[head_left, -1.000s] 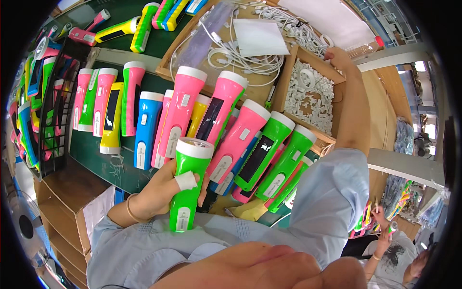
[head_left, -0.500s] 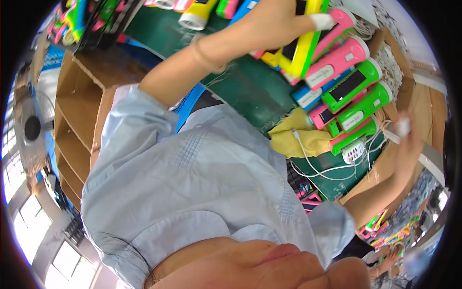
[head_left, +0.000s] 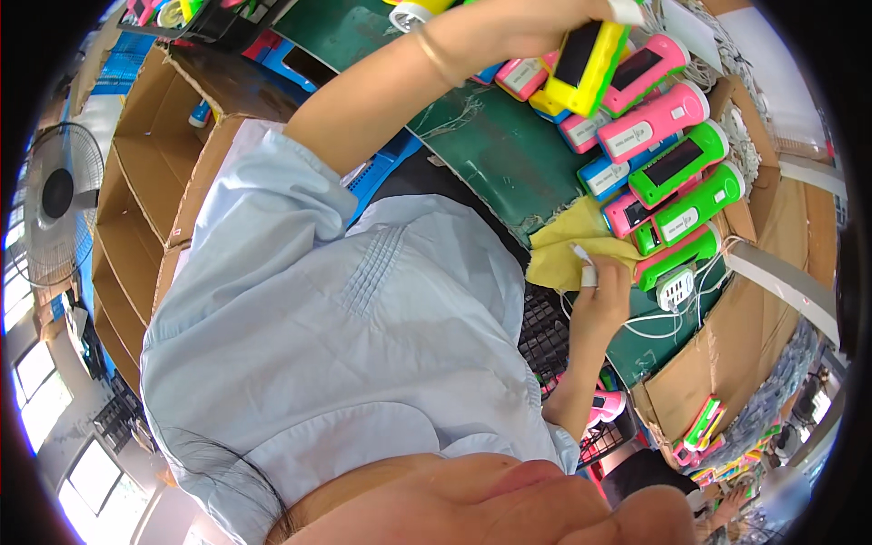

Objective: Testing and cleaning plastic flashlights on an assembly line.

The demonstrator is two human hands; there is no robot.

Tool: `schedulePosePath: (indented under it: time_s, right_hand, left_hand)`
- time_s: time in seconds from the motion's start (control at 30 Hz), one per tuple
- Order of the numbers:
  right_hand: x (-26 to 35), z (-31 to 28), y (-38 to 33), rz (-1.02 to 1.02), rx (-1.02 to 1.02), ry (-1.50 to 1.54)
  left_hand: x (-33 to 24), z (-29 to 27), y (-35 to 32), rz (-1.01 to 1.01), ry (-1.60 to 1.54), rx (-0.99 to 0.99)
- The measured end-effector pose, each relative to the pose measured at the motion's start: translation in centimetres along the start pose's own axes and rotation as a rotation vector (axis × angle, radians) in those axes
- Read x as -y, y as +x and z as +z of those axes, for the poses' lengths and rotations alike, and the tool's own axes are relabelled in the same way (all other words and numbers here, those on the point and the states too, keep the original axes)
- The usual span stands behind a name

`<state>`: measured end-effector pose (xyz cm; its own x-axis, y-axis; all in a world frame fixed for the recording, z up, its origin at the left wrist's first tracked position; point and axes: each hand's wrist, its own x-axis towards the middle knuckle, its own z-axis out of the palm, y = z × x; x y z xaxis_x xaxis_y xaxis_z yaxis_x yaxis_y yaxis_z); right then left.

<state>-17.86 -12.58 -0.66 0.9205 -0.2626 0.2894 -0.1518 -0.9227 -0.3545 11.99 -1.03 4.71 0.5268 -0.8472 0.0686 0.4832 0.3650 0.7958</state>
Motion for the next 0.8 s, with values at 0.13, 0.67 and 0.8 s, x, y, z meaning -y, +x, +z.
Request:
schedulePosePath:
  time_s: [0.13,0.67,0.8]
  right_hand:
    - [0.2,-3.1,2.2,0.568,-0.016,0.698]
    - [0.9,-5.5,8.5,-0.248,-0.210,-0.070]
    - [0.7,-5.6,9.2,-0.345,-0.191,-0.068]
  left_hand:
    - [3.0,1.7,-1.9,-0.042,-0.536,0.260]
    - [7.8,9.5,-2.1,-0.199,-0.065,-0.203]
    - [8.5,9.7,-1.6,-0.148,0.066,-0.236]
